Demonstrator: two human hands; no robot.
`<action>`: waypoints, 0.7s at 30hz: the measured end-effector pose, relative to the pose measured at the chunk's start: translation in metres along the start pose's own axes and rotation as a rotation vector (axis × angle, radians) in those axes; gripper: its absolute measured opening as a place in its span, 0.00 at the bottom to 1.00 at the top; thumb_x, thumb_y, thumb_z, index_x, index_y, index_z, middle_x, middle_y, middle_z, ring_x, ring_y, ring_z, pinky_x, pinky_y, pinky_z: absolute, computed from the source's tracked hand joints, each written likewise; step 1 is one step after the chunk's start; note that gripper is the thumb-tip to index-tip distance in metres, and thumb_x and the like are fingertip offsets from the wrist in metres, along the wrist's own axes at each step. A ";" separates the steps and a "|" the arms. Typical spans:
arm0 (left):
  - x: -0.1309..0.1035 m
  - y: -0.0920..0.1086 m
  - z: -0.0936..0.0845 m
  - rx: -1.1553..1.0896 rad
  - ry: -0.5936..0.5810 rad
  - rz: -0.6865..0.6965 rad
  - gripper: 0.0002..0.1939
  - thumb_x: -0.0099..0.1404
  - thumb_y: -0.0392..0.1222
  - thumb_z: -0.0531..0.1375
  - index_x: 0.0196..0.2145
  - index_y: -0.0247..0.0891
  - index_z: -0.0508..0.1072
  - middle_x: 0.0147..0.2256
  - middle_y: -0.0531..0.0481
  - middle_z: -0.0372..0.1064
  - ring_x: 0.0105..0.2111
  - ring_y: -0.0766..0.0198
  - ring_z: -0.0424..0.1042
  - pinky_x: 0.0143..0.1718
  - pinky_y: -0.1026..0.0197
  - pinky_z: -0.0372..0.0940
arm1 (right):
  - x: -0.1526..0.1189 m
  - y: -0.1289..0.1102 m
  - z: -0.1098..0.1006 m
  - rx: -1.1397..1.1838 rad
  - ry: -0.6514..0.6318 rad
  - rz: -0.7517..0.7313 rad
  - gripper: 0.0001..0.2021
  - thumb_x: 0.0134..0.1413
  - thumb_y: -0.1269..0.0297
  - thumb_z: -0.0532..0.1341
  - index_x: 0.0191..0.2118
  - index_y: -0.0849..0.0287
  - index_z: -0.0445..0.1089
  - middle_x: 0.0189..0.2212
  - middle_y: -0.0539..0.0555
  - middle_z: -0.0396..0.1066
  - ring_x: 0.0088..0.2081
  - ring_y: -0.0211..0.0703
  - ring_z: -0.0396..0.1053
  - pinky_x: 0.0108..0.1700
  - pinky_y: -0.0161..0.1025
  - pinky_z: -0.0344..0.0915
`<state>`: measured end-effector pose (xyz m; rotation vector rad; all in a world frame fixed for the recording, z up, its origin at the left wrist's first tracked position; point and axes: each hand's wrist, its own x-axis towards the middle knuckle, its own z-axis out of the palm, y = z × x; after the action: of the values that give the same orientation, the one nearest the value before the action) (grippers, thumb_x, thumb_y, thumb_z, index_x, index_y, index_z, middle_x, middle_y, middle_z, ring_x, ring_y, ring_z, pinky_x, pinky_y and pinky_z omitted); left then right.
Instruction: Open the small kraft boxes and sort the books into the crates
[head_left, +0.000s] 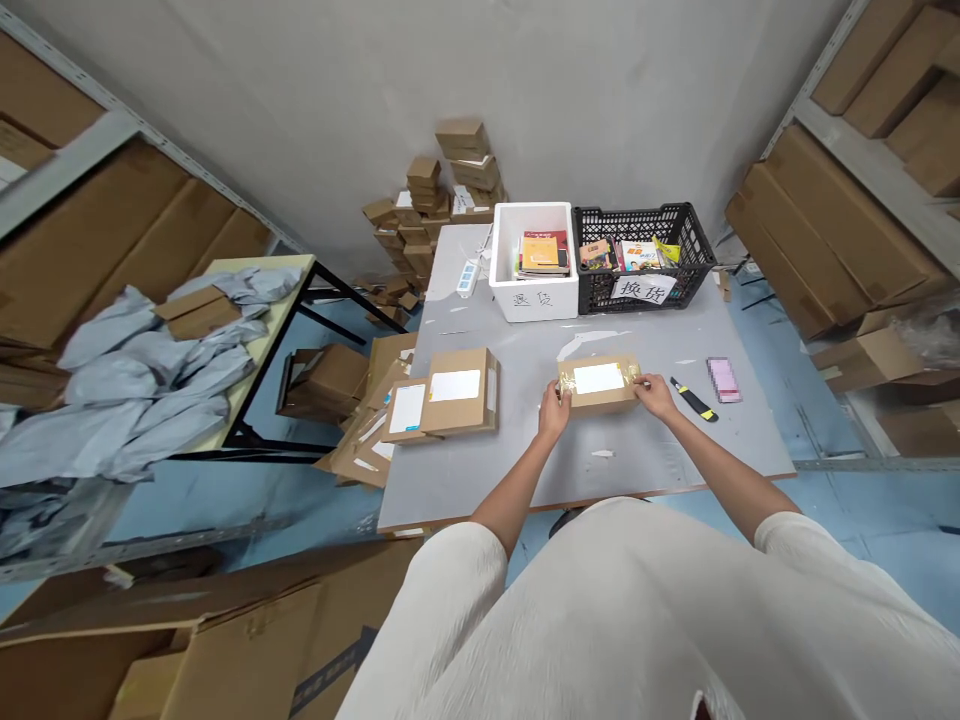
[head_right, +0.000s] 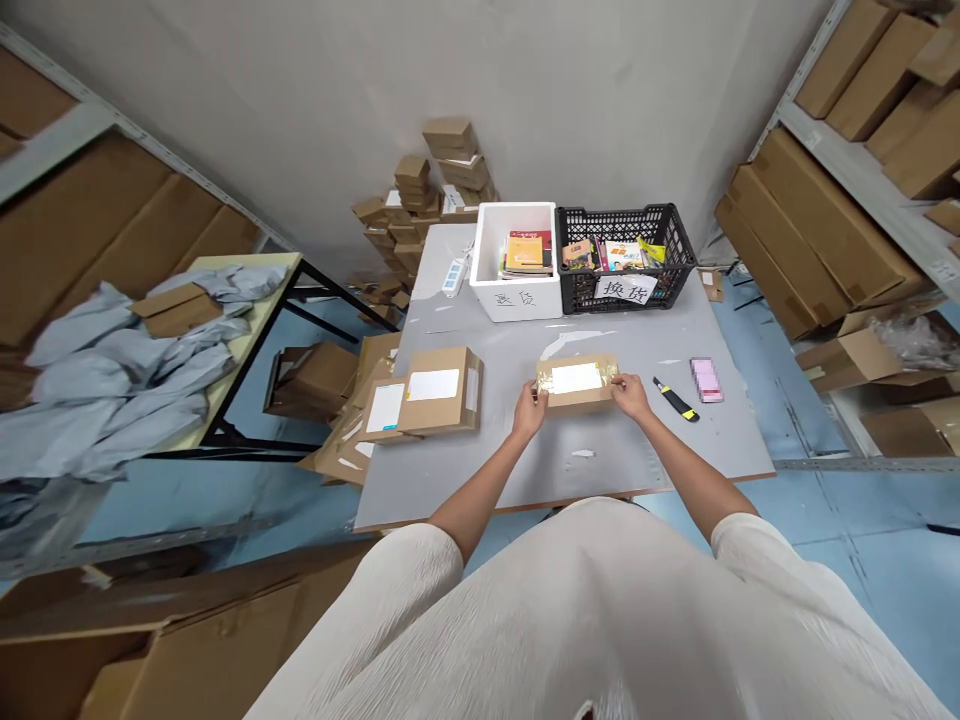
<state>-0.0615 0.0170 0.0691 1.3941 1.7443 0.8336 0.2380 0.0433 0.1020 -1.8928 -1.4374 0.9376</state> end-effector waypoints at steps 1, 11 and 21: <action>-0.003 -0.002 0.005 -0.009 -0.020 0.007 0.28 0.78 0.52 0.58 0.69 0.39 0.65 0.57 0.36 0.76 0.54 0.48 0.77 0.56 0.48 0.70 | -0.002 0.004 -0.005 -0.006 0.005 0.005 0.12 0.53 0.63 0.64 0.42 0.57 0.80 0.52 0.59 0.78 0.44 0.48 0.77 0.60 0.49 0.73; -0.012 -0.007 0.013 -0.078 -0.026 0.046 0.30 0.78 0.57 0.57 0.72 0.45 0.67 0.59 0.38 0.76 0.50 0.50 0.79 0.54 0.48 0.73 | 0.005 0.048 -0.047 0.003 -0.081 0.022 0.14 0.60 0.63 0.59 0.47 0.54 0.80 0.49 0.56 0.83 0.46 0.49 0.78 0.57 0.47 0.74; -0.013 -0.006 0.016 -0.013 0.025 0.010 0.33 0.78 0.61 0.55 0.73 0.44 0.68 0.57 0.39 0.78 0.50 0.49 0.79 0.57 0.47 0.72 | 0.034 0.127 -0.082 -0.664 -0.221 0.258 0.25 0.60 0.63 0.63 0.63 0.55 0.77 0.62 0.67 0.74 0.62 0.66 0.71 0.61 0.57 0.68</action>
<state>-0.0492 0.0036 0.0582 1.3907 1.7491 0.8703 0.3810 0.0412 0.0435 -2.5683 -1.8244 0.8695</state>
